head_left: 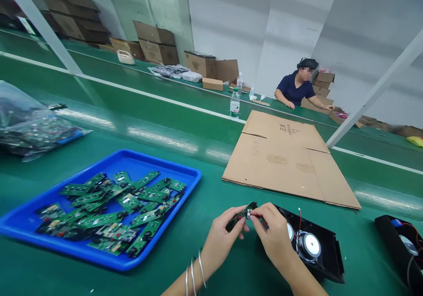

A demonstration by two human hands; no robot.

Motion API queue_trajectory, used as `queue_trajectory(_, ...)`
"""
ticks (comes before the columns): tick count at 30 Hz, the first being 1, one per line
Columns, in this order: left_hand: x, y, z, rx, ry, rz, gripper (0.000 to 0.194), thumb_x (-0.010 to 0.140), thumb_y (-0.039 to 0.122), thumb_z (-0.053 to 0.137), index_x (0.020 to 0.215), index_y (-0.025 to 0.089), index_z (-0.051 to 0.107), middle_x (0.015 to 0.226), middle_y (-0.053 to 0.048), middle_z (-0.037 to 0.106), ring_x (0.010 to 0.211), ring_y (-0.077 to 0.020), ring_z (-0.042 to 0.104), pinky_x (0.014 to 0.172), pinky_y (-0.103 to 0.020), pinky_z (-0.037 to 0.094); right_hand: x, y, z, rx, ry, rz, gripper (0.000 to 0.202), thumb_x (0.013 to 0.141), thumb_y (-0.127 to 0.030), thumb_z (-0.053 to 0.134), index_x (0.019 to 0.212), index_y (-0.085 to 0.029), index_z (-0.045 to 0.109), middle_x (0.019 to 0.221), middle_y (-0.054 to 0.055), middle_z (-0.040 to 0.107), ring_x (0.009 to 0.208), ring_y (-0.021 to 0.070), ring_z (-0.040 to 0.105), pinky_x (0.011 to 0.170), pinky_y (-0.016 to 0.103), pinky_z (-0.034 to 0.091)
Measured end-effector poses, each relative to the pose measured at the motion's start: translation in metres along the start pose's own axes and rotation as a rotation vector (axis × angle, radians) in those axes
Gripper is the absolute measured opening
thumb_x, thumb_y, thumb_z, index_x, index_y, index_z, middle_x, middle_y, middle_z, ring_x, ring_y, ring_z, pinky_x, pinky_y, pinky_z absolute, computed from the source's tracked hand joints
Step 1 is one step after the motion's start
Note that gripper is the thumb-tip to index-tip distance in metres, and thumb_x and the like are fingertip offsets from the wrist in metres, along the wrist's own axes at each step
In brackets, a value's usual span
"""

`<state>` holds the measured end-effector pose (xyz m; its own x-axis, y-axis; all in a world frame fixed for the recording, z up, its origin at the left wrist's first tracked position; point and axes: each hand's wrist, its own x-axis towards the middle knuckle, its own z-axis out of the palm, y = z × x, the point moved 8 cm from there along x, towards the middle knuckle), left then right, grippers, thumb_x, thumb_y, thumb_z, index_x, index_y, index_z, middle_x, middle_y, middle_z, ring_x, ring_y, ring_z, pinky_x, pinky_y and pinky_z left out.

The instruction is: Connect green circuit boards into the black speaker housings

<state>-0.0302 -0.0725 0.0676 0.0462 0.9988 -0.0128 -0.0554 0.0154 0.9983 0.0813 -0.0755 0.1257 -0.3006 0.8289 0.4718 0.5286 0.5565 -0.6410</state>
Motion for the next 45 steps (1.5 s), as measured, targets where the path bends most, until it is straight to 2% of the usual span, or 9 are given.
queue_trajectory(2,-0.001,0.001,0.001,0.021,-0.033,0.044,0.031,0.074,0.031,0.051,0.101,0.017,0.06,0.083,-0.006,0.061,0.061,-0.0141,0.059,0.052,-0.026,0.052,-0.001,0.002,0.003,-0.022,-0.019,0.0,0.016,0.087,-0.022,0.041,0.08,-0.019,0.055,0.073,0.003,0.054,0.065,0.0126,0.051,0.056,0.025,0.043)
queue_trajectory(5,-0.002,0.002,0.002,0.014,-0.059,0.087,0.034,0.073,0.029,0.054,0.105,0.019,0.059,0.102,-0.008,0.061,0.081,-0.0191,0.062,0.068,-0.029,0.054,-0.002,0.004,0.007,-0.023,-0.05,-0.006,0.015,0.088,-0.022,0.038,0.081,-0.019,0.051,0.074,0.002,0.052,0.067,0.0131,0.05,0.058,0.026,0.042)
queue_trajectory(8,-0.003,-0.001,0.001,-0.05,-0.049,0.05,0.036,0.072,0.028,0.056,0.107,0.02,0.058,0.105,-0.007,0.062,0.09,-0.0217,0.061,0.078,-0.033,0.053,-0.002,0.008,0.009,0.022,-0.057,0.029,0.014,0.089,-0.022,0.036,0.082,-0.019,0.049,0.076,0.003,0.05,0.068,0.0128,0.051,0.059,0.025,0.042)
queue_trajectory(15,-0.001,-0.001,0.001,-0.077,-0.029,-0.042,0.036,0.069,0.029,0.058,0.103,0.017,0.061,0.094,-0.007,0.066,0.068,-0.0185,0.064,0.064,-0.031,0.056,-0.002,0.003,0.004,-0.068,0.01,-0.015,0.016,0.089,-0.022,0.034,0.082,-0.019,0.048,0.084,0.005,0.047,0.077,0.015,0.047,0.066,0.028,0.043)
queue_trajectory(20,-0.003,0.008,0.001,-0.007,-0.066,0.053,0.044,0.065,0.028,0.063,0.107,0.017,0.058,0.105,-0.008,0.062,0.082,-0.0196,0.063,0.073,-0.029,0.054,0.0,0.004,0.008,-0.017,-0.044,-0.005,0.015,0.089,-0.017,0.033,0.083,-0.019,0.046,0.089,0.006,0.045,0.078,0.0138,0.048,0.067,0.027,0.043)
queue_trajectory(26,0.002,0.006,-0.009,-0.016,-0.013,0.003,0.032,0.067,0.039,0.06,0.09,0.016,0.058,0.065,-0.002,0.065,0.053,-0.0144,0.06,0.053,-0.026,0.053,-0.001,0.002,0.012,-0.028,-0.089,-0.001,0.014,0.089,-0.018,0.033,0.079,-0.018,0.043,0.078,0.003,0.048,0.071,0.014,0.045,0.062,0.027,0.039)
queue_trajectory(29,0.008,0.003,-0.01,-0.035,-0.039,0.003,0.039,0.061,0.049,0.063,0.08,0.015,0.059,0.061,0.0,0.059,0.047,-0.0117,0.054,0.042,-0.022,0.046,-0.002,-0.001,0.012,-0.029,-0.081,-0.019,0.016,0.09,-0.019,0.035,0.076,-0.018,0.042,0.07,0.001,0.048,0.066,0.0134,0.043,0.058,0.026,0.036)
queue_trajectory(35,0.012,-0.001,-0.003,-0.096,-0.16,0.028,0.06,0.052,0.069,0.057,0.074,0.014,0.06,0.065,-0.002,0.058,0.06,-0.0149,0.054,0.055,-0.026,0.047,-0.003,-0.006,0.012,-0.041,-0.066,-0.088,0.015,0.091,-0.019,0.035,0.083,-0.018,0.047,0.076,0.003,0.05,0.07,0.0138,0.043,0.06,0.027,0.036)
queue_trajectory(45,0.01,-0.002,0.0,-0.084,-0.183,0.036,0.062,0.054,0.071,0.054,0.078,0.014,0.06,0.064,-0.001,0.056,0.059,-0.0147,0.052,0.055,-0.025,0.044,-0.005,-0.007,0.014,-0.034,-0.067,-0.097,0.016,0.091,-0.019,0.035,0.082,-0.018,0.048,0.075,0.003,0.051,0.069,0.0138,0.044,0.059,0.027,0.037)
